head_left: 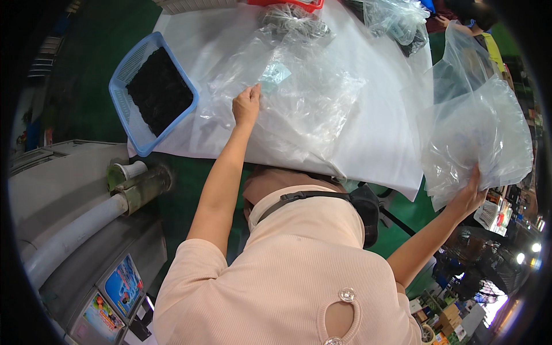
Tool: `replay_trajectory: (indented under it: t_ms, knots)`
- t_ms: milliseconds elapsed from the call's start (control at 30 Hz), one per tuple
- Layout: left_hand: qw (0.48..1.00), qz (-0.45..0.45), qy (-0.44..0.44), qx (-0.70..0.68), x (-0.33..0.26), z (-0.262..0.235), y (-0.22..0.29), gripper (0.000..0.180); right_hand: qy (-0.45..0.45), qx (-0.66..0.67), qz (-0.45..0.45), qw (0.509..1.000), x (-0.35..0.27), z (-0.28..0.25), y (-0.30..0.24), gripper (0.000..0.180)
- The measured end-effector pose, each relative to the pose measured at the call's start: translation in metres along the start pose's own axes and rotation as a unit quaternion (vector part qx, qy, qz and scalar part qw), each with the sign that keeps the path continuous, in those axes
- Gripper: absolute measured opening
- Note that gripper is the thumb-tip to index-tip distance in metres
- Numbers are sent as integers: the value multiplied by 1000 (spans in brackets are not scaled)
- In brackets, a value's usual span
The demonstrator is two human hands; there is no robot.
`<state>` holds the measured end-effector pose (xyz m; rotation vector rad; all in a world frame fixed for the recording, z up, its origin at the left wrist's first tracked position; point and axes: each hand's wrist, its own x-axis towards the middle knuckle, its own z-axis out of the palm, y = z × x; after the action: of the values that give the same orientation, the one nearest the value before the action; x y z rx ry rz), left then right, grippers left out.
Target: The person transfers small black items from a blue basket into a clear plastic bag on a table. She then folds and seals the bag, placing it aside. The process is repeated with another bag.
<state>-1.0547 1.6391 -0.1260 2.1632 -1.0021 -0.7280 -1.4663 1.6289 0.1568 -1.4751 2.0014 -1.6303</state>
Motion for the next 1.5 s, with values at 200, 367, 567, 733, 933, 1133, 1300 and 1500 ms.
replay_trajectory:
  t_ms: [200, 367, 567, 733, 933, 1133, 1300, 1500]
  knots:
    - [941, 273, 171, -98, -6, 36, 8, 26, 23, -7, -34, 999, 2, 3, 2, 36]
    - [828, -67, -238, -504, -64, 35, 82, 33, -4, -193, -202, 960, -4, 44, 22, 42]
    - [723, -201, -278, -600, -85, 26, 119, 41, -500, -79, -196, 840, -106, 142, 38, 61]
    - [737, -232, -267, -576, -100, 33, 115, 45, -471, -126, -139, 862, -139, 156, 61, 60]
    - [942, 187, 82, 265, -62, 8, -4, 71, -340, -113, -115, 927, -77, 135, 75, 48]
    - [979, 168, 19, 115, -18, -35, -19, 41, -248, -47, 23, 967, -31, 104, 62, 34]
    - [953, 212, -37, -212, -75, -12, 111, 42, -240, 75, 85, 964, -41, 114, 32, 38]
    - [901, 319, -175, -234, -141, 43, 198, 43, -340, 123, 152, 920, -85, 141, 7, 46]
